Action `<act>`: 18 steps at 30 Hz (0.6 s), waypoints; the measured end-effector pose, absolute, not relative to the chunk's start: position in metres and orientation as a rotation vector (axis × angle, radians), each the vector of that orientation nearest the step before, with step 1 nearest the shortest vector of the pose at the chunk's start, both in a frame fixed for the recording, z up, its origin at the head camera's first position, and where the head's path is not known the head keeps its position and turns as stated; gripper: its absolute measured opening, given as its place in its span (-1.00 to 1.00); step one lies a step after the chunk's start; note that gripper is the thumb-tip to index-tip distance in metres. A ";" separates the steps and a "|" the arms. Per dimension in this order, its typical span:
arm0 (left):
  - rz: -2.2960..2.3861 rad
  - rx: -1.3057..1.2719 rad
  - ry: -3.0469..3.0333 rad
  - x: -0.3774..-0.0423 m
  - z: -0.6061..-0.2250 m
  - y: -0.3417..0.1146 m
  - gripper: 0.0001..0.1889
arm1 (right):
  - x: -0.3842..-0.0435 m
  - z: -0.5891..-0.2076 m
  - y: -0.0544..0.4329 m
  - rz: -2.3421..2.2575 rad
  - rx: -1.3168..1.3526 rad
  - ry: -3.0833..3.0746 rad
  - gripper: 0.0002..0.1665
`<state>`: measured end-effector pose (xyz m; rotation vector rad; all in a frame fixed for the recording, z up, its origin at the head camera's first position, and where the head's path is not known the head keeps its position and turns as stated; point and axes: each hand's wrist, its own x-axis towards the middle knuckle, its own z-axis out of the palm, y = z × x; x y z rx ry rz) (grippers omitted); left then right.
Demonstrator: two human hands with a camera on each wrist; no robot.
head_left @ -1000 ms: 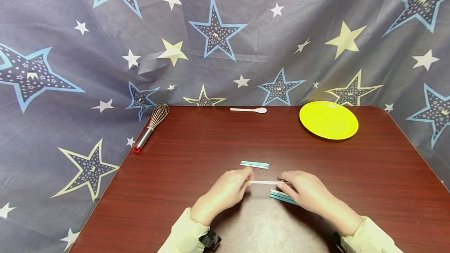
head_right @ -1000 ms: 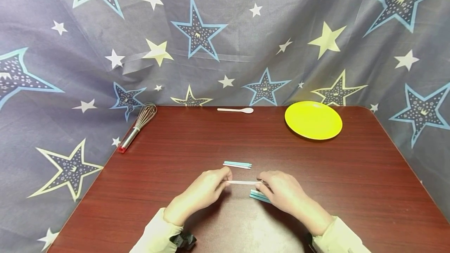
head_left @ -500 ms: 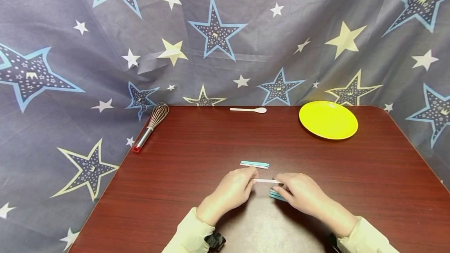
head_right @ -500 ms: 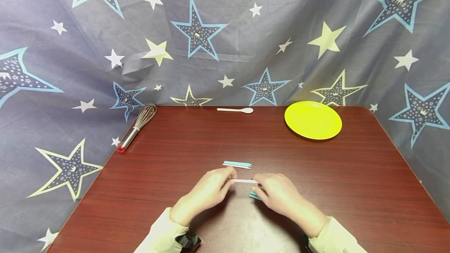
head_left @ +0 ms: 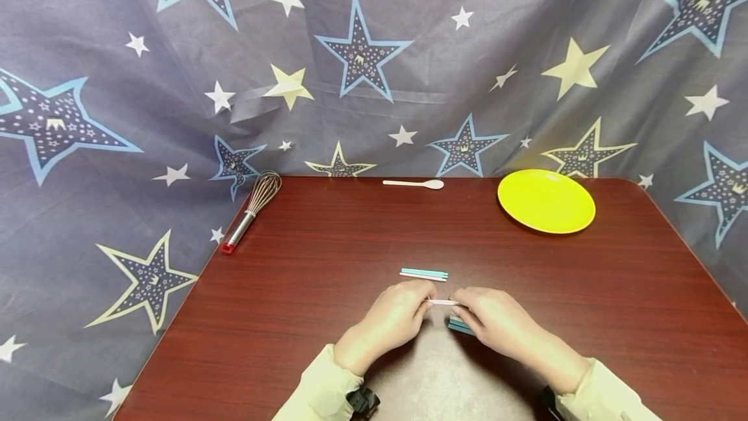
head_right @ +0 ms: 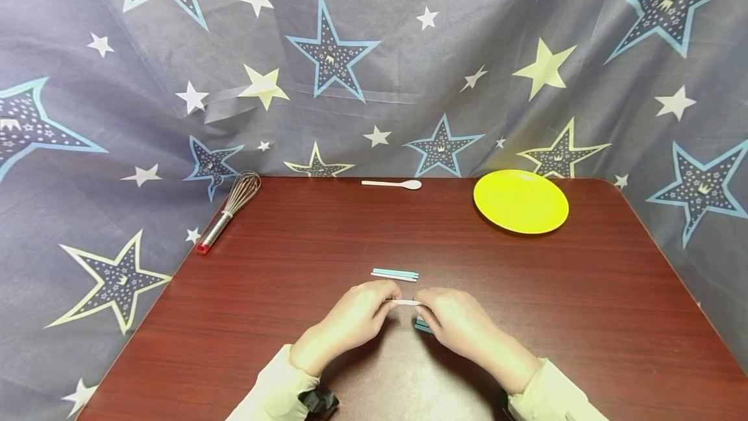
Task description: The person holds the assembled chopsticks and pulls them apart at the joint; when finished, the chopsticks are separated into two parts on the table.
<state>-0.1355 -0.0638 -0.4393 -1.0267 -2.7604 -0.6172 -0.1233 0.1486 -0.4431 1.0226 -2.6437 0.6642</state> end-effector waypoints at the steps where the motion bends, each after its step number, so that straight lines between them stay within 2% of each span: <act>1: -0.613 -1.030 -2.762 -0.136 -0.440 -0.063 -0.96 | -0.123 -0.443 0.148 0.669 1.027 -2.646 -0.81; 18: -0.609 -1.114 -2.711 -0.132 -0.440 -0.061 -0.93 | -0.124 -0.441 0.149 0.660 1.073 -2.575 -0.80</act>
